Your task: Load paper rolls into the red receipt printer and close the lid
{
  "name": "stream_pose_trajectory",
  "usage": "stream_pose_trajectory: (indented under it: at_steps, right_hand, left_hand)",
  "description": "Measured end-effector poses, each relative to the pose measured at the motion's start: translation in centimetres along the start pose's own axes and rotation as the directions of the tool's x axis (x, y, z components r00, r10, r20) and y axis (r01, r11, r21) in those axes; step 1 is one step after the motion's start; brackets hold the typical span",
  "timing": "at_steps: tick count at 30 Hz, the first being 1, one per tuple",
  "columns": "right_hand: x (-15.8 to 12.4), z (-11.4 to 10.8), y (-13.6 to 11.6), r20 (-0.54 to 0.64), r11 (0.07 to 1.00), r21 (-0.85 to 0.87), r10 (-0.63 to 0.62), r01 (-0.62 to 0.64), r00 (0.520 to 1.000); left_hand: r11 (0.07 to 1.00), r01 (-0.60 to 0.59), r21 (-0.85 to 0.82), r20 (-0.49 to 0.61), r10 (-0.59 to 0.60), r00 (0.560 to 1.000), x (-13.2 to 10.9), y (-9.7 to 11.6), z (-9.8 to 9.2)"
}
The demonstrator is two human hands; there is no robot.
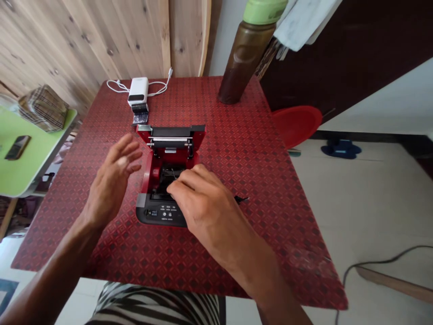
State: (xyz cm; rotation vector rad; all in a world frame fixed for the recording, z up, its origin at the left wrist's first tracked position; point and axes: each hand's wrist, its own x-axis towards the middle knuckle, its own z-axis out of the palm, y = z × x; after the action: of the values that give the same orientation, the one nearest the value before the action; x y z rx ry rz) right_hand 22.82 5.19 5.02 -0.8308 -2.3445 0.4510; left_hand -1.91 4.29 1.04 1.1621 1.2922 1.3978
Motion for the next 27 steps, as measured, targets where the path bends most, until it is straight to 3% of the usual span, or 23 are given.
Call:
stream_pose_trajectory:
  at_steps: [3, 6, 13, 16, 20, 27]
  right_hand:
    - [-0.8, 0.2, -1.0, -0.093, 0.998, -0.069, -0.006, 0.000, 0.996]
    - [-1.8, 0.4, -2.0, -0.160, 0.991, -0.133, 0.004, -0.025, 0.987]
    - [-4.5, 2.2, -2.5, -0.286, 0.962, -0.270, -0.032, -0.049, 0.958]
    - [-4.9, 2.8, -2.6, -0.314, 0.945, -0.317, -0.024, -0.081, 0.949]
    - [-4.7, 3.0, -2.6, -0.363, 0.924, -0.358, -0.002, -0.138, 0.932]
    - [-4.2, 2.8, -2.3, -0.347, 0.949, -0.271, 0.057, -0.158, 0.936]
  left_hand:
    - [0.995, -0.098, -0.024, 0.032, 0.099, 0.995, 2.8, 1.3, 0.9]
    - [0.992, -0.123, -0.041, 0.070, 0.126, 0.990, 3.6, 2.4, 1.7]
    - [0.997, -0.077, 0.001, 0.030, 0.077, 0.997, 0.1, 2.2, 1.9]
    - [0.999, 0.007, -0.047, 0.042, -0.005, 0.999, -1.5, 1.8, 1.9]
    - [0.991, 0.029, -0.129, 0.046, -0.023, 0.999, -2.8, 1.4, 1.8]
    - [1.000, 0.004, 0.031, -0.034, -0.003, 0.999, -3.7, 0.2, 1.8]
